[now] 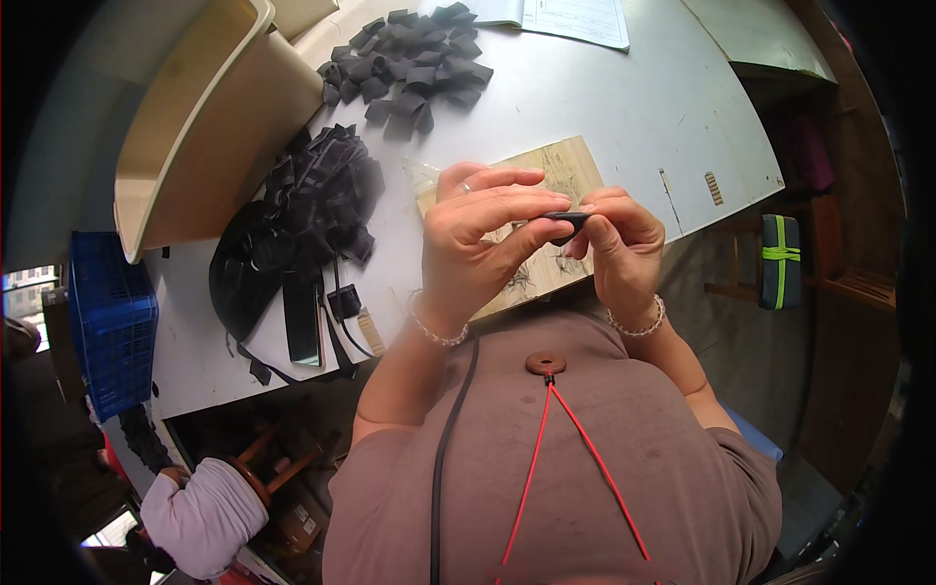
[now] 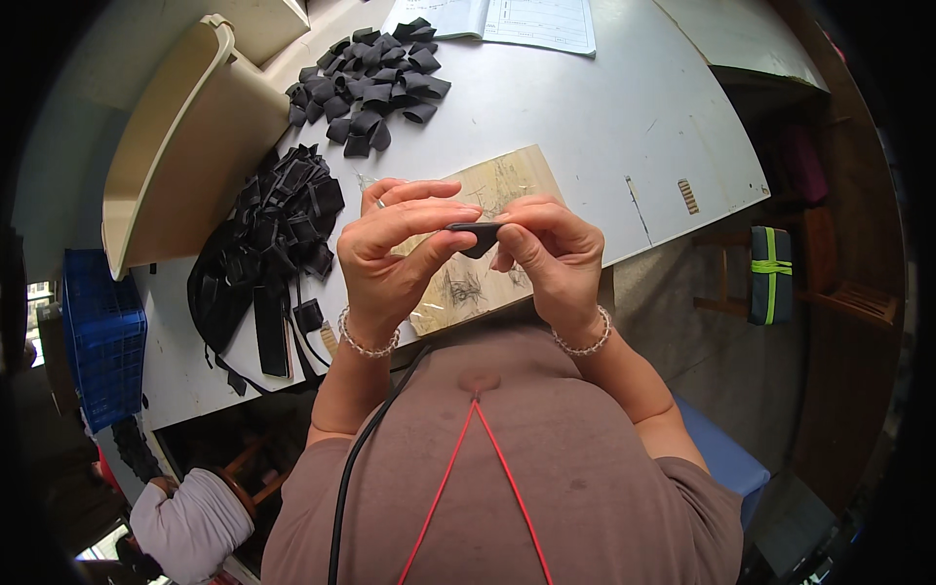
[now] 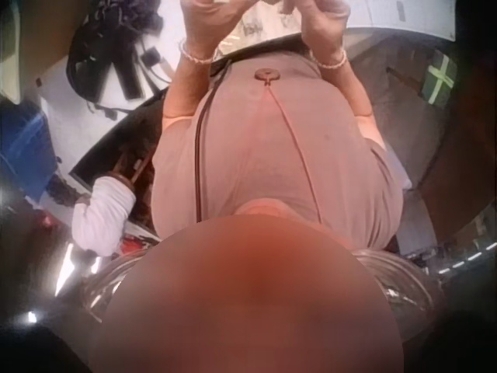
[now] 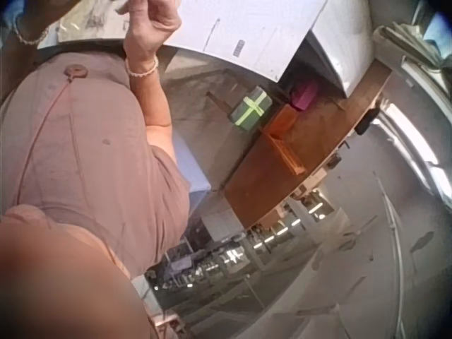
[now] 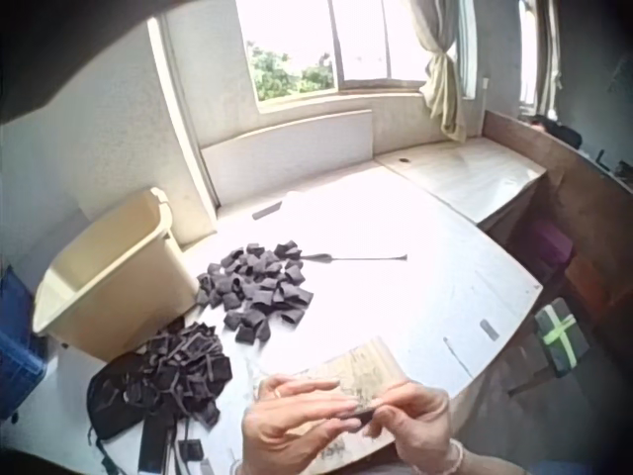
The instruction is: The recorder is inspecting and sorting small black rubber or plastic industrial seal components.
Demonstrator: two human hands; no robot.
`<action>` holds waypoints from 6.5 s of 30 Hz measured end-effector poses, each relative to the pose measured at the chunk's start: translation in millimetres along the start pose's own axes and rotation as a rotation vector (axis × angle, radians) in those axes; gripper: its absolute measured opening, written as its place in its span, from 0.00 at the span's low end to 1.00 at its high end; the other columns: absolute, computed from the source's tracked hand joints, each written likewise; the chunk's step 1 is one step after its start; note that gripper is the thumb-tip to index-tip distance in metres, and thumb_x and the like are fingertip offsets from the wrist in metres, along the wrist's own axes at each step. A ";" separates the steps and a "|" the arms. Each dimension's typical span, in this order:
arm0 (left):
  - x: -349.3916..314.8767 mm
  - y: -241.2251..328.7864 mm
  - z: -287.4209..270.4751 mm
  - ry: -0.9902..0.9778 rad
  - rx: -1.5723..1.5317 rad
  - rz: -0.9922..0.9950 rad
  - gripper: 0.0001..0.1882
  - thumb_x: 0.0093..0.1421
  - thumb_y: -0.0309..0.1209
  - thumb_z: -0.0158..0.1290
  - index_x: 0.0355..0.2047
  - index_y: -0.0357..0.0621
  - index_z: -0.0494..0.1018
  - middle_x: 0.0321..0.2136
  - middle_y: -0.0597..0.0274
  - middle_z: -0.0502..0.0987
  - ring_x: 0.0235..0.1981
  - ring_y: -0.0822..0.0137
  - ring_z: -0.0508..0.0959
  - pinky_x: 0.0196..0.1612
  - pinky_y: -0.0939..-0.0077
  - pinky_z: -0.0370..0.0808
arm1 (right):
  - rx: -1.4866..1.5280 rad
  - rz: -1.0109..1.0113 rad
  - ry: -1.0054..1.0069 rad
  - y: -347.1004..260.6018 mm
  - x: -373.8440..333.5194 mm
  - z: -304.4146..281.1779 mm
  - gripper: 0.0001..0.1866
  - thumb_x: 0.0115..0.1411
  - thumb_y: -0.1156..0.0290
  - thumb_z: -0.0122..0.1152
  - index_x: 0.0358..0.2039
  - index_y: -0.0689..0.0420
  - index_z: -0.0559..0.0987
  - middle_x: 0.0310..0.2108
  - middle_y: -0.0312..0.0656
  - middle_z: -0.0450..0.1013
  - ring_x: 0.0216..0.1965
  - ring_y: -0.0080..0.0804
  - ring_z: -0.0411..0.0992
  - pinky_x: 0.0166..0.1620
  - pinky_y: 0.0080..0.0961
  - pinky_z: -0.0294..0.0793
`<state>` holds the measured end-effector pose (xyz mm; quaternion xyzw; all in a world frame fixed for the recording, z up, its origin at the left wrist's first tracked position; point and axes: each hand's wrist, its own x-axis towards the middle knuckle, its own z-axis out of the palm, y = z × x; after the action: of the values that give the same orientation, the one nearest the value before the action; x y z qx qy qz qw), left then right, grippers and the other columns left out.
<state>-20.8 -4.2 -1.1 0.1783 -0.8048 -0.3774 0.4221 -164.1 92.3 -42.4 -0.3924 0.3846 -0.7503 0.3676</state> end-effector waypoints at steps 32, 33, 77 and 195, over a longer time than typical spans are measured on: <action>-41.3 -40.3 34.2 0.468 -0.796 -0.186 0.13 0.59 0.39 0.53 0.33 0.41 0.75 0.35 0.58 0.77 0.47 0.55 0.73 0.51 0.62 0.68 | -0.613 -0.359 -0.065 -20.2 19.3 44.0 0.10 0.44 0.85 0.67 0.30 0.63 0.79 0.28 0.39 0.73 0.22 0.20 0.71 0.24 0.14 0.71; -42.9 -41.3 35.7 0.469 -0.835 -0.204 0.13 0.59 0.39 0.53 0.33 0.41 0.75 0.36 0.59 0.77 0.47 0.55 0.73 0.52 0.61 0.67 | -0.634 -0.362 -0.074 -21.9 20.1 45.6 0.10 0.44 0.85 0.66 0.29 0.63 0.79 0.27 0.38 0.73 0.22 0.20 0.71 0.23 0.14 0.72; -9.4 -32.2 0.7 0.031 -0.878 -0.159 0.09 0.50 0.29 0.62 0.30 0.39 0.77 0.34 0.58 0.78 0.48 0.57 0.71 0.48 0.67 0.71 | -0.787 -0.384 -0.113 -41.9 21.1 45.5 0.08 0.45 0.83 0.66 0.28 0.61 0.79 0.25 0.38 0.73 0.21 0.23 0.72 0.23 0.16 0.71; -19.3 -35.9 -6.5 0.171 -0.500 -0.050 0.11 0.46 0.15 0.60 0.30 0.39 0.76 0.29 0.65 0.79 0.39 0.64 0.73 0.44 0.73 0.71 | -0.659 -0.273 -0.175 -32.3 32.2 38.3 0.08 0.43 0.80 0.70 0.25 0.59 0.80 0.23 0.38 0.74 0.23 0.22 0.73 0.25 0.17 0.71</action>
<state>-5.5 -18.9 -36.5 0.1193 -0.6433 -0.5583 0.5101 -152.4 67.8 10.6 -0.6002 0.5167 -0.5920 0.1493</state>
